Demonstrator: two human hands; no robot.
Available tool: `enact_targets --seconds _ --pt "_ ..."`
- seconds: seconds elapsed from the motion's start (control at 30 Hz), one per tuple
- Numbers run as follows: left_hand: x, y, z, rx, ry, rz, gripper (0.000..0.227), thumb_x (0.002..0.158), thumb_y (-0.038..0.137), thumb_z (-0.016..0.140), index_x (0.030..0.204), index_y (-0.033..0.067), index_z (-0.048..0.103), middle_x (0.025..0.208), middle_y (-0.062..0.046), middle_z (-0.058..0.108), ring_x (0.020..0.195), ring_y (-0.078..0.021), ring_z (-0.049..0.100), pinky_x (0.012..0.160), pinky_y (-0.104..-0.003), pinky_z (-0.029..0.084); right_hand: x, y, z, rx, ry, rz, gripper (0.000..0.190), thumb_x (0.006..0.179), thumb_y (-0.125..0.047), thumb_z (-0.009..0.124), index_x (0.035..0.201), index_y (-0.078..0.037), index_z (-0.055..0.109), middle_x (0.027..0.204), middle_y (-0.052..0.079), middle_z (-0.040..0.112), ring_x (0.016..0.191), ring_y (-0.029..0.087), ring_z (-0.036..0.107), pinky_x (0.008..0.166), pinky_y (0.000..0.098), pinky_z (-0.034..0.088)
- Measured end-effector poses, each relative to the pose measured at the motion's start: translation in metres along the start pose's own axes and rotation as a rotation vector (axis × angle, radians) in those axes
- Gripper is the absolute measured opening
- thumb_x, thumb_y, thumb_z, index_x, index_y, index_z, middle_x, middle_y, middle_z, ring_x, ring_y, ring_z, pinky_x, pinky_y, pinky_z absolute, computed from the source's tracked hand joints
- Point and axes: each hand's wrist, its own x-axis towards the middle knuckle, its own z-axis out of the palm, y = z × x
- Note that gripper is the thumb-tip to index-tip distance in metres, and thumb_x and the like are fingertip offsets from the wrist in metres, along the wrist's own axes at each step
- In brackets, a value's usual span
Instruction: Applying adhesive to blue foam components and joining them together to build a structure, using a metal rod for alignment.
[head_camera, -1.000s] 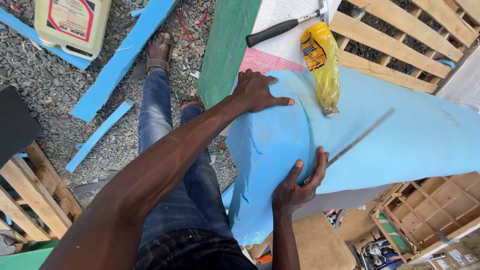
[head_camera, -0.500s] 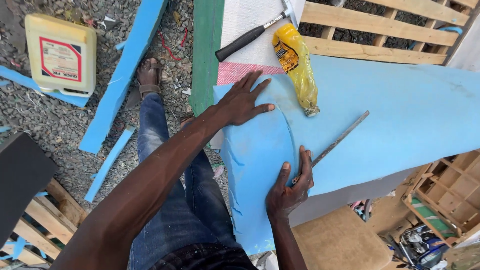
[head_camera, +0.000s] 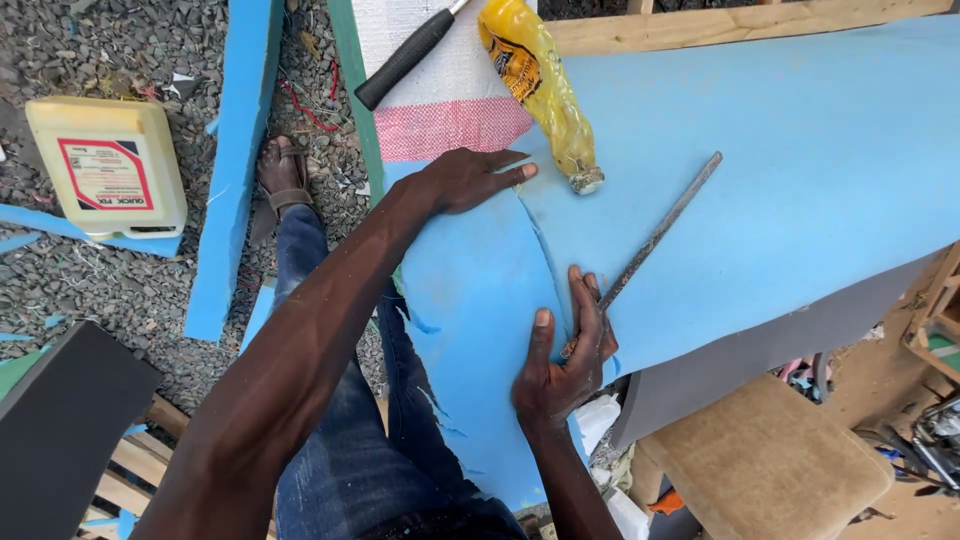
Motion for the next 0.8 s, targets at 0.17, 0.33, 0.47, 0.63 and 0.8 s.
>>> enact_targets --seconds 0.17,0.33,0.47,0.63,0.8 --pt "0.006 0.010 -0.002 -0.081 -0.093 -0.085 0.084 0.090 0.088 0.024 0.154 0.0384 0.048 0.152 -0.015 0.056 0.145 -0.0394 0.047 0.125 -0.053 0.028 0.001 0.006 0.001 0.020 0.043 -0.016 0.038 0.109 -0.026 0.053 0.142 -0.008 0.058 0.142 0.006 0.067 0.141 0.027 0.055 0.116 0.0411 0.032" --pt "0.012 0.007 -0.002 -0.146 -0.118 -0.086 0.084 0.088 0.090 0.031 0.155 0.0399 0.044 0.152 -0.017 0.055 0.145 -0.0409 0.046 0.125 -0.055 0.028 0.006 0.008 0.004 0.004 0.085 -0.014 0.037 0.107 -0.028 0.055 0.136 -0.007 0.063 0.138 0.006 0.070 0.136 0.025 0.060 0.113 0.0386 0.034" --pt "0.008 0.018 -0.012 -0.214 -0.135 -0.077 0.079 0.092 0.084 0.036 0.152 0.0349 0.047 0.157 -0.017 0.050 0.148 -0.0402 0.041 0.126 -0.055 0.026 0.012 0.012 0.010 0.004 0.117 -0.019 0.035 0.106 -0.029 0.057 0.132 -0.007 0.066 0.133 0.006 0.073 0.132 0.024 0.063 0.111 0.0372 0.036" --pt "0.021 -0.003 0.001 -0.264 -0.062 -0.016 0.081 0.095 0.083 0.041 0.154 0.0282 0.043 0.157 -0.016 0.049 0.147 -0.0382 0.043 0.124 -0.056 0.030 0.010 0.017 0.017 -0.009 0.126 -0.015 0.037 0.106 -0.030 0.056 0.131 -0.006 0.066 0.132 0.007 0.073 0.131 0.024 0.063 0.110 0.0377 0.037" --pt "0.026 -0.007 0.007 -0.244 0.004 0.123 0.083 0.102 0.077 0.047 0.161 0.0204 0.032 0.160 -0.017 0.039 0.148 -0.0390 0.041 0.124 -0.057 0.032 0.012 0.017 0.013 -0.008 0.150 -0.024 0.037 0.106 -0.030 0.056 0.130 -0.004 0.066 0.131 0.008 0.074 0.130 0.026 0.064 0.110 0.0388 0.038"
